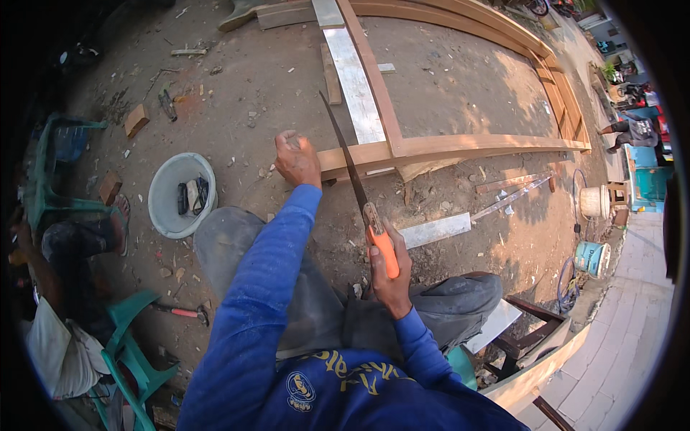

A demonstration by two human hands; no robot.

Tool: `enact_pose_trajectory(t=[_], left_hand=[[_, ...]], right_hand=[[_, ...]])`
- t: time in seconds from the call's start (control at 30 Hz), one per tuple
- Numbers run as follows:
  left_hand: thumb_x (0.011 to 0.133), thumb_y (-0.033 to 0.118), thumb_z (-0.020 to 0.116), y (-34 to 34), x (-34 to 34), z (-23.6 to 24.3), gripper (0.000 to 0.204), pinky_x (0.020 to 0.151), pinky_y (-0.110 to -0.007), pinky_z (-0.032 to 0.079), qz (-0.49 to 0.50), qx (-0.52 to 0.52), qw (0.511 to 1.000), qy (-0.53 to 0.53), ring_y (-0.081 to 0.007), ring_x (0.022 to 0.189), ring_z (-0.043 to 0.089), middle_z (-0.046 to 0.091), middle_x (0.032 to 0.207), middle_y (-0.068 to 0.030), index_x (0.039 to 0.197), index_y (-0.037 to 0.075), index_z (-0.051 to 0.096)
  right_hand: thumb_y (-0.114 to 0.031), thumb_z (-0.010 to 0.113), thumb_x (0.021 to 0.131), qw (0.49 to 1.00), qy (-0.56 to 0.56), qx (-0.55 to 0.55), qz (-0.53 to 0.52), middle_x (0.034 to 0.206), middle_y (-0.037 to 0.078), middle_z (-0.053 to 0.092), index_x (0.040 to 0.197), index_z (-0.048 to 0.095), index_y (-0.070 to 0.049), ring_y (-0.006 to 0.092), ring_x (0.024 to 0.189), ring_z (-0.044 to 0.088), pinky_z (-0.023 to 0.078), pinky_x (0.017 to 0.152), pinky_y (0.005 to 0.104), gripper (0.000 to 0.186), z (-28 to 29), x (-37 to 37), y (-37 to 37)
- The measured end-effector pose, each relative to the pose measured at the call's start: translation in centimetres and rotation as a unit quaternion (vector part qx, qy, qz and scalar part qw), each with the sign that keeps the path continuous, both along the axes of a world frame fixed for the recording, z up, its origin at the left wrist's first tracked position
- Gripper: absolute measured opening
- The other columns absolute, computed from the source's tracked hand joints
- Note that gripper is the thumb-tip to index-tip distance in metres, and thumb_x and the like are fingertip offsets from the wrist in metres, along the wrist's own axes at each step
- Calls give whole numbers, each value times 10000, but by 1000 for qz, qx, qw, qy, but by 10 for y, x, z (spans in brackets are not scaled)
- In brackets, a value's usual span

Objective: The person saws a wooden frame by hand, moving the saw back and forth across a corner joint while holding the wood steady.

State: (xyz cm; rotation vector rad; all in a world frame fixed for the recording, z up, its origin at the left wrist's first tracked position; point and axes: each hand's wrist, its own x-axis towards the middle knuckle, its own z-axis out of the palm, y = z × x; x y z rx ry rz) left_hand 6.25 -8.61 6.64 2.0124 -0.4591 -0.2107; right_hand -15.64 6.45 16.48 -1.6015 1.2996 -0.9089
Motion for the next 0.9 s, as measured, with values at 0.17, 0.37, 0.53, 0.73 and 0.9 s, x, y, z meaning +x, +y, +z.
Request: enact_pose_trajectory(t=[0.17,0.37,0.53,0.73,0.9], left_hand=[[842,100,686,10,6,-4,174,610,-414,474,38,-49,998,7,-235,576,581,547,608,-73,1010,60,666],[848,110,672,-7,-3,2,168,652,-480,500,2,-60,998,-10,-345,626,658,644,646,-131,1010,73,653],[847,112,669,-24,36,-5,170,700,-492,518,61,-60,996,-16,-384,711,696,694,735,-192,1010,67,653],[814,135,708,-17,30,0,177,715,-474,510,30,-36,999,-19,-330,701,666,656,711,-150,968,56,670],[836,123,690,-30,22,0,178,738,-495,524,17,-39,999,-28,-395,758,703,704,782,-212,992,46,654]], right_hand=[[-232,594,1002,999,32,1,16,1239,202,671,1446,483,76,238,1030,694,533,922,357,552,39,-45,80],[-197,576,1017,997,-69,2,-21,1289,191,652,1451,488,56,256,1150,641,493,998,366,511,-22,38,-63],[-226,590,1004,1000,18,-13,13,1296,204,656,1451,488,57,281,1174,645,484,1020,373,539,-6,3,15],[-242,603,990,999,37,3,19,1279,223,663,1448,491,60,275,1145,672,508,992,390,560,30,-31,63],[-125,616,980,995,-40,-91,5,1258,198,683,1447,507,16,312,1132,686,520,977,395,500,-38,48,-75]])
